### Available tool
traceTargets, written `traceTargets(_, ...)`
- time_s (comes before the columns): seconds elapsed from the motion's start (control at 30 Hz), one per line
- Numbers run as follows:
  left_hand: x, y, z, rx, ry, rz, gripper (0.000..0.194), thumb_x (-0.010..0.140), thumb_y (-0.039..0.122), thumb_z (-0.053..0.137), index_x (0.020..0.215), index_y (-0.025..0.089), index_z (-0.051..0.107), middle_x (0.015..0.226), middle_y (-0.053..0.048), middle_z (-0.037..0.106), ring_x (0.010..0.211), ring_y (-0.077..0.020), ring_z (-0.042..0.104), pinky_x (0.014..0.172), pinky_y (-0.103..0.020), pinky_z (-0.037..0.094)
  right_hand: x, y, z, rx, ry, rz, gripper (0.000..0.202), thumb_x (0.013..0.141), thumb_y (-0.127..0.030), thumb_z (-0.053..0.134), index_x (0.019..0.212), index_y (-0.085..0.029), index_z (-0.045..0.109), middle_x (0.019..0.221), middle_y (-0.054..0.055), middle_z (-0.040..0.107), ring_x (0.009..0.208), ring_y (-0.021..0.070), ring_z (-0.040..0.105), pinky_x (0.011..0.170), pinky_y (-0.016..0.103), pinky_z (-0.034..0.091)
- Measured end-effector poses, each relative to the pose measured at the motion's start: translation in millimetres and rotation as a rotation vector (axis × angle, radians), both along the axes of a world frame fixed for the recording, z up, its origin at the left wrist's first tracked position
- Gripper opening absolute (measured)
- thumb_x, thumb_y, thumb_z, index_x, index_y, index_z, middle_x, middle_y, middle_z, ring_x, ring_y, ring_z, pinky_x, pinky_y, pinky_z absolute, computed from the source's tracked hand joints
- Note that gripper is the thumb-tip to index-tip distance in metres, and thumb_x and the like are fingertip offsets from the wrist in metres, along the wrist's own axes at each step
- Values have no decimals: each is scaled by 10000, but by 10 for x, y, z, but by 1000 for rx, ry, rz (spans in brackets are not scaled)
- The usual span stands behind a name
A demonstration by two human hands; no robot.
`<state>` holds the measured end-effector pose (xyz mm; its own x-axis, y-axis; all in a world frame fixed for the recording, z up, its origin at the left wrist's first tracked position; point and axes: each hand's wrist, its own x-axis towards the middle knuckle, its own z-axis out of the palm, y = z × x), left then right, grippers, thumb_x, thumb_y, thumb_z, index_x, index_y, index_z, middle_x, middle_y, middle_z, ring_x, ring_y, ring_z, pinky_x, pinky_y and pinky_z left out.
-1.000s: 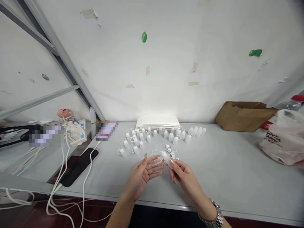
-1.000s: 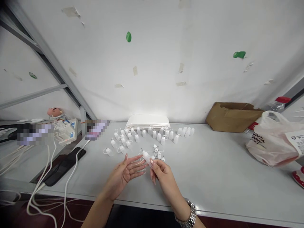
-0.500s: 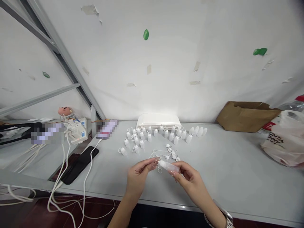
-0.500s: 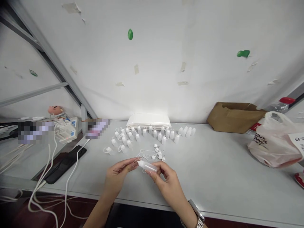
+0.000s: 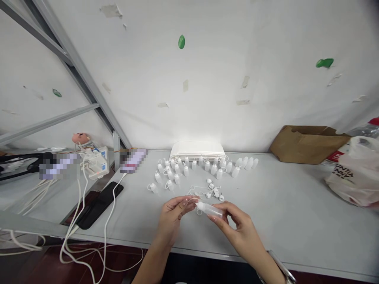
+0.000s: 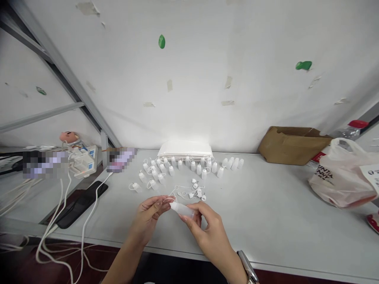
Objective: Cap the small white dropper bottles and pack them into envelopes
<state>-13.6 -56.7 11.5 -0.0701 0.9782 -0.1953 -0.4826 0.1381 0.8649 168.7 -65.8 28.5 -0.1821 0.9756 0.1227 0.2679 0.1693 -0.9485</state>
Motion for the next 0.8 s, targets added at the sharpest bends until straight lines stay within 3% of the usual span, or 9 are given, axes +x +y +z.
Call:
traceTargets(0.4,48,9,52,-80,-219,-114,146,688,298,739,747,164,735,844,-62,760,832,-163,687,754,-229,503,-5,-20,-19,91,-38,22,133,802,-328,627,892,-235,657,678,24,589,600,168,502,577,292,425)
traceTargets(0.8,36,-11,92,-83,-203,-123,145,699,288,730,752,153,735,857,-63,755,822,-153,682,755,-218,498,-17,-49,28,153,-99,24,150,841,-332,569,898,-207,629,685,9,604,588,142,518,572,257,456)
